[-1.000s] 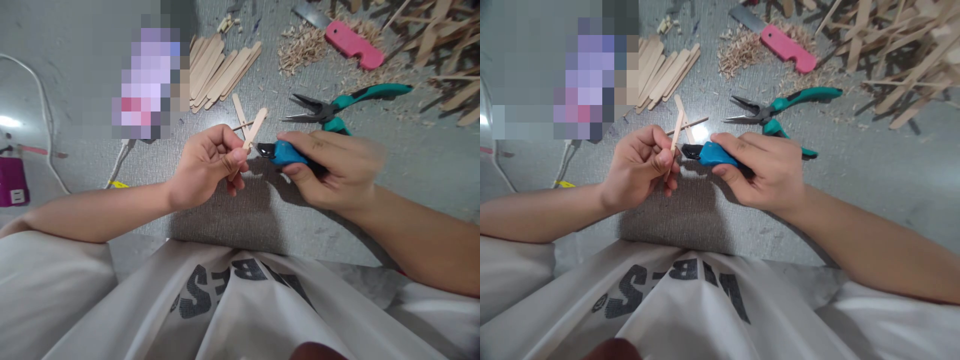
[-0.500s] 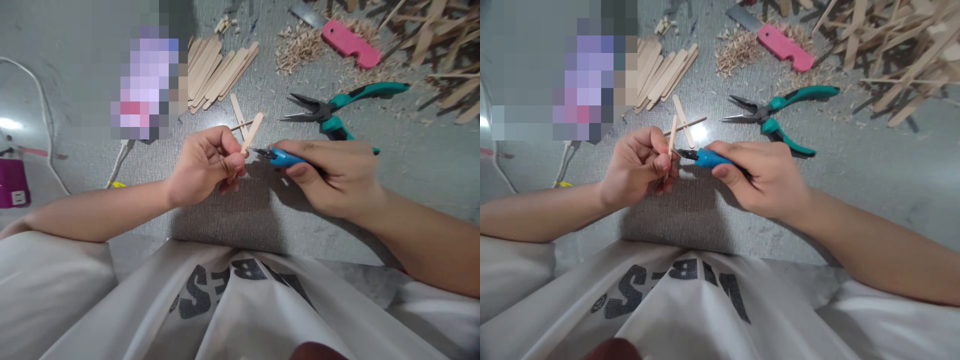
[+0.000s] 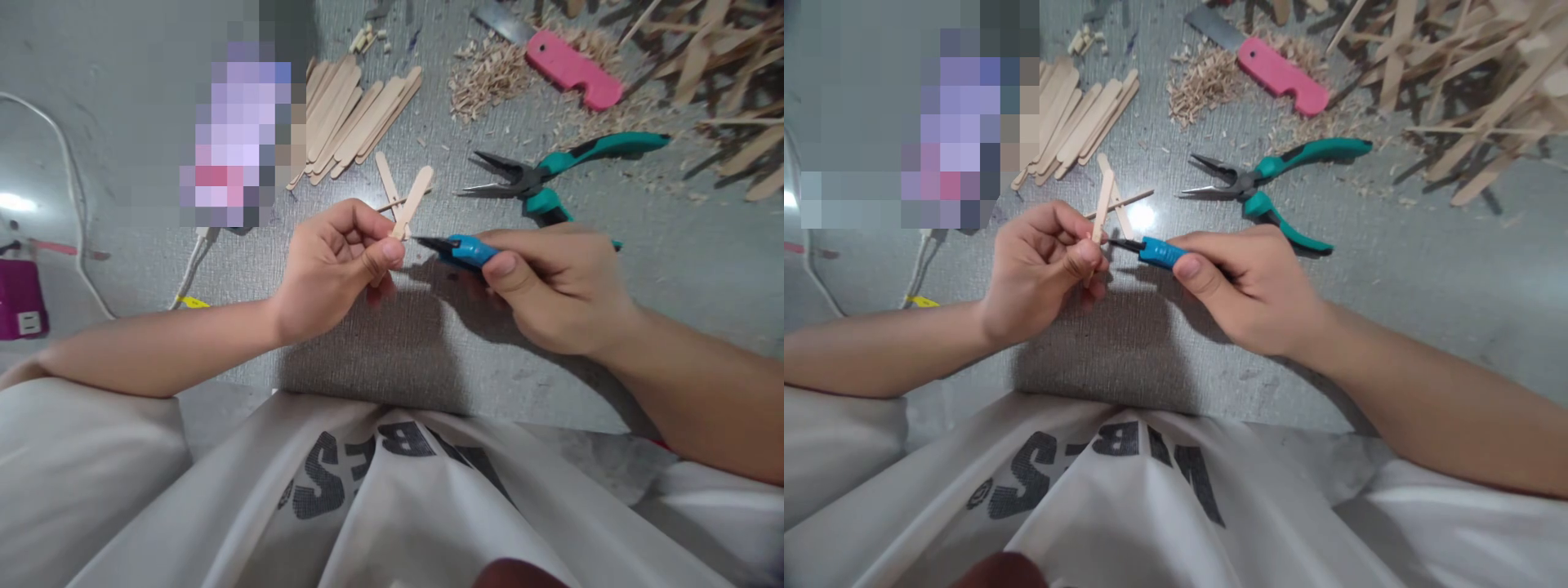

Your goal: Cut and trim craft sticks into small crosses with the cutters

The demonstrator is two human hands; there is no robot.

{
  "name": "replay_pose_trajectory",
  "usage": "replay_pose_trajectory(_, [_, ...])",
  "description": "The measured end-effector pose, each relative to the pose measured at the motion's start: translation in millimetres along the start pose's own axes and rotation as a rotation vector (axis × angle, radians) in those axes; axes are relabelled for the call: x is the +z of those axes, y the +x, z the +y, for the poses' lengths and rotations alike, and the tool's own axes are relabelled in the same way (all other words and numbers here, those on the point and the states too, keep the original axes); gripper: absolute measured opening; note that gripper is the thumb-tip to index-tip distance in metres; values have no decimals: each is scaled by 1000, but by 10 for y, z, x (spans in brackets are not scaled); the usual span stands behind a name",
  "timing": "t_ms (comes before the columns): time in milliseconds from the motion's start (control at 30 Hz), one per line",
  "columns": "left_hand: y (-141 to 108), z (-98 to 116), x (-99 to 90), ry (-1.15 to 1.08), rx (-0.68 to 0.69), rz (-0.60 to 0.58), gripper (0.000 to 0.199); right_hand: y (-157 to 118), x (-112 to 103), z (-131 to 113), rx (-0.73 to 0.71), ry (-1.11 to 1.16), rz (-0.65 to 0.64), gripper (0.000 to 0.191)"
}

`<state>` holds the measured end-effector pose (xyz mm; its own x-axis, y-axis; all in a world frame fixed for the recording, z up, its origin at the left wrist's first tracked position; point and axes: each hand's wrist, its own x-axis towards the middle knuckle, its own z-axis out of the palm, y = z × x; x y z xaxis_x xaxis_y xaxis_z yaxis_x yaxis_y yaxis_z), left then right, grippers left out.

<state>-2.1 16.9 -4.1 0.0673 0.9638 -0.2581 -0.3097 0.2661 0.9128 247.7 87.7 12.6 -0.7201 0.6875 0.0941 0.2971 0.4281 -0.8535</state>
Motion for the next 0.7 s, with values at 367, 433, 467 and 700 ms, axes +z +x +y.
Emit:
replay_pose_trajectory(367, [-17, -108, -66, 361, 301, 68, 30, -38, 147, 276, -245, -293, 328, 32])
replay_pose_trajectory(433, [-13, -165, -103, 434, 388, 37, 24, -49, 155, 303, -233, -233, 404, 36])
replay_pose_trajectory(467, [-11, -197, -122, 456, 443, 20, 28, -56, 159, 309, -210, -205, 432, 38])
replay_pose_trajectory(700, [-48, -271, -165, 618, 530, -15, 40, -47, 177, 274, -151, -184, 444, 43])
